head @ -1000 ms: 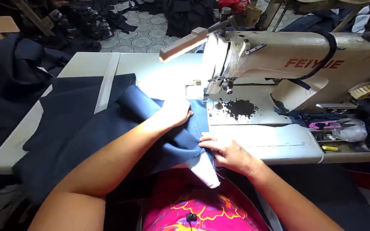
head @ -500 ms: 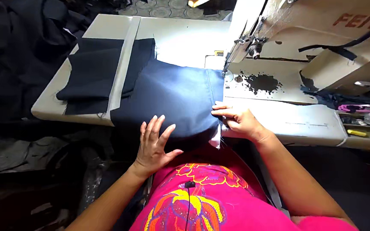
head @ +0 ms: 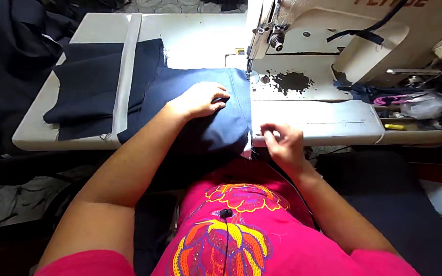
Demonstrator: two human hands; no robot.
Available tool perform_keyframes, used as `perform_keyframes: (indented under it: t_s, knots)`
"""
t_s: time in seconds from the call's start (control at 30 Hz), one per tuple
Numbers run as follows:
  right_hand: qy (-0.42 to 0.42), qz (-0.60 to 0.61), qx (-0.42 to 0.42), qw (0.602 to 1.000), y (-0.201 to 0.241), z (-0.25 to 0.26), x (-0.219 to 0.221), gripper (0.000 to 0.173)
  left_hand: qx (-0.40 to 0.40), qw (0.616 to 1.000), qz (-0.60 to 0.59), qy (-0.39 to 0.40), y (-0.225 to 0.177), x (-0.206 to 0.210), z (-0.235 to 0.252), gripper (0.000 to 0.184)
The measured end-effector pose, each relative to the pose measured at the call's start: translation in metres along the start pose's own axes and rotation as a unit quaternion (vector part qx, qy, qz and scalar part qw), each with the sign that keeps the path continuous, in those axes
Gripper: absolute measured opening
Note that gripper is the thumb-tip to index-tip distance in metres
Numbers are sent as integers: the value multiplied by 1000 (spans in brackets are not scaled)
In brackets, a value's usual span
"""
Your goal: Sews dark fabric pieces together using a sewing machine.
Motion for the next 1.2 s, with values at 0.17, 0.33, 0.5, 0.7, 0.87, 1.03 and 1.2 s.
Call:
perform_keyframes:
  t_s: [0.17,0.33,0.5,0.7,0.87,1.03,1.2]
  knots:
    - [268,139,298,906,-3,-76,53,44,7,999,9,33,-2,-4,5,32]
    - [390,207,329,835,-14,-68,121,48,-8,998,11,66,-5,-10,11,30]
    - [339,453,245,787,45,-36,99,36,-25,994,-4,103,-8,-16,11,32]
    - [135,660,271,687,38,-37,41,26,-112,981,74,140,-20,-8,-1,53]
    - [210,677,294,641,35,-71,58,31,-165,986,30,1,-38,20,-1,58]
    - [216,699,320,602,29,-78,64,33,-261,962,-17,-84,-25,46,-10,70]
    - [198,665,354,626,24,-82,68,35,-123,975,-37,-183,-65,33,-24,37]
Point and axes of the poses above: each hand's wrist, its own z-axis towards the middle knuckle, its own x-axis out of the palm, y = z × x, the point moved 5 cm from there along z, towards the middle knuckle, and after that the axes turned 9 degrees about -x, right-handed, at the moved point
